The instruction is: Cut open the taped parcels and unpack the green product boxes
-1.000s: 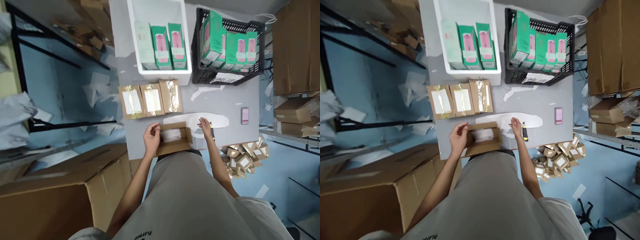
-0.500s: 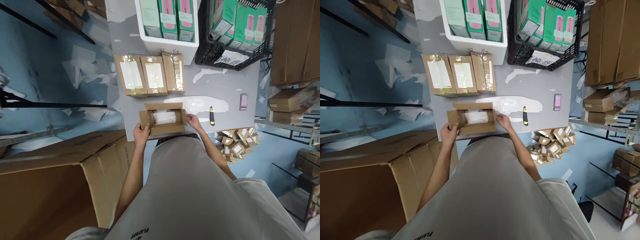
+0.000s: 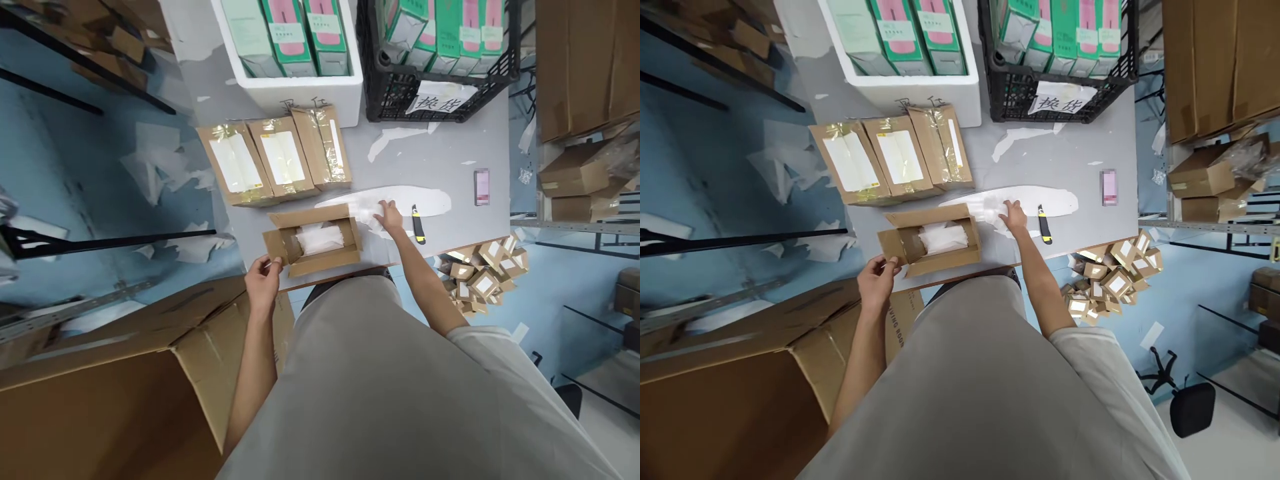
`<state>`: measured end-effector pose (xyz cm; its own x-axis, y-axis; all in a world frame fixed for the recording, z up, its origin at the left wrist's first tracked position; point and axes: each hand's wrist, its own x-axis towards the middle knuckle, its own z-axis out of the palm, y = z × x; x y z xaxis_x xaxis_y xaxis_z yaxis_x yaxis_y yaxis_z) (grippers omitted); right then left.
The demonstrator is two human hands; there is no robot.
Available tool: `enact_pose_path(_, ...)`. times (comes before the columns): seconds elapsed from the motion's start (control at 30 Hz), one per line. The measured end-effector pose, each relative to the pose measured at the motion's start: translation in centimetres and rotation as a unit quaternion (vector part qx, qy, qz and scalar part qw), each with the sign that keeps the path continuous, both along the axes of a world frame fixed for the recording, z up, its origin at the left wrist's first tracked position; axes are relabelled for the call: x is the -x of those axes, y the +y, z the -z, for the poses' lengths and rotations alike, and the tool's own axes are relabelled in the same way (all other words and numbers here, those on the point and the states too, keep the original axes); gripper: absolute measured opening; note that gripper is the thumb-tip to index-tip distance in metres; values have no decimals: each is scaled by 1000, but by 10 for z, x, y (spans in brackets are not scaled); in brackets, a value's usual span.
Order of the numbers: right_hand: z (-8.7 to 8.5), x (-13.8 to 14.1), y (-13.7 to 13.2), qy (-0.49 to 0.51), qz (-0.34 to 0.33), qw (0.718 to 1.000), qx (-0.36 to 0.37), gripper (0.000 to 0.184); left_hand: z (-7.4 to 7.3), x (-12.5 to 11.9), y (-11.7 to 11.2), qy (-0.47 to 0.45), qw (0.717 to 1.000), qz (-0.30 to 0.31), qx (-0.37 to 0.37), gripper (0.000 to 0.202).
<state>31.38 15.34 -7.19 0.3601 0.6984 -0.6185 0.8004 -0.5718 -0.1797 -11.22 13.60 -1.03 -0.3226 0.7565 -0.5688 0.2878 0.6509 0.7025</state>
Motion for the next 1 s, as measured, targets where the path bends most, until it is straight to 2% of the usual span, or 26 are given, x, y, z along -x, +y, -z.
enact_pose_path(0.07,-3,3,-14,2,-17,1000,-15,46,0,-3,4,-4,1000,10,0,31)
enact_pose_path(0.13,-6,5,-26,17,-4,999,-27,47,1,-7,8,-7,1000,24,-8,32)
enact_pose_path(0.23,-11,6,-40,53,89,991,-86,44,2,-11,15,-1,999,40,-25,31)
enact_pose_path(0.3,-20,6,-49,63,179,971,-146,38,4,-13,18,-1,998,48,-33,30)
enact_pose_path(0.37,-35,6,-59,59,249,945,-206,31,7,-14,20,-3,998,54,-42,30)
enact_pose_path(0.43,-57,10,-69,52,269,923,-268,24,10,-16,21,-10,997,55,-50,31)
enact_pose_path(0.5,-85,20,-78,58,228,913,-332,19,12,-17,22,-23,997,53,-55,32)
enact_pose_path(0.6,-124,52,-80,94,68,916,-383,18,13,-19,25,-40,996,53,-58,33)
enact_pose_path(0.7,-145,101,-60,108,-143,931,-317,23,12,-22,26,-38,996,57,-64,34)
enact_pose_path(0.77,-146,135,-36,88,-258,934,-232,24,10,-22,26,-33,995,60,-70,34)
enact_pose_path(0.83,-136,163,-10,63,-334,929,-144,30,9,-22,24,-34,995,63,-74,34)
enact_pose_path(0.93,-114,190,20,58,-345,933,-81,35,7,-21,20,-42,994,63,-73,34)
enact_pose_path(1.0,-103,199,26,51,-329,942,-37,37,6,-20,18,-43,995,60,-66,35)
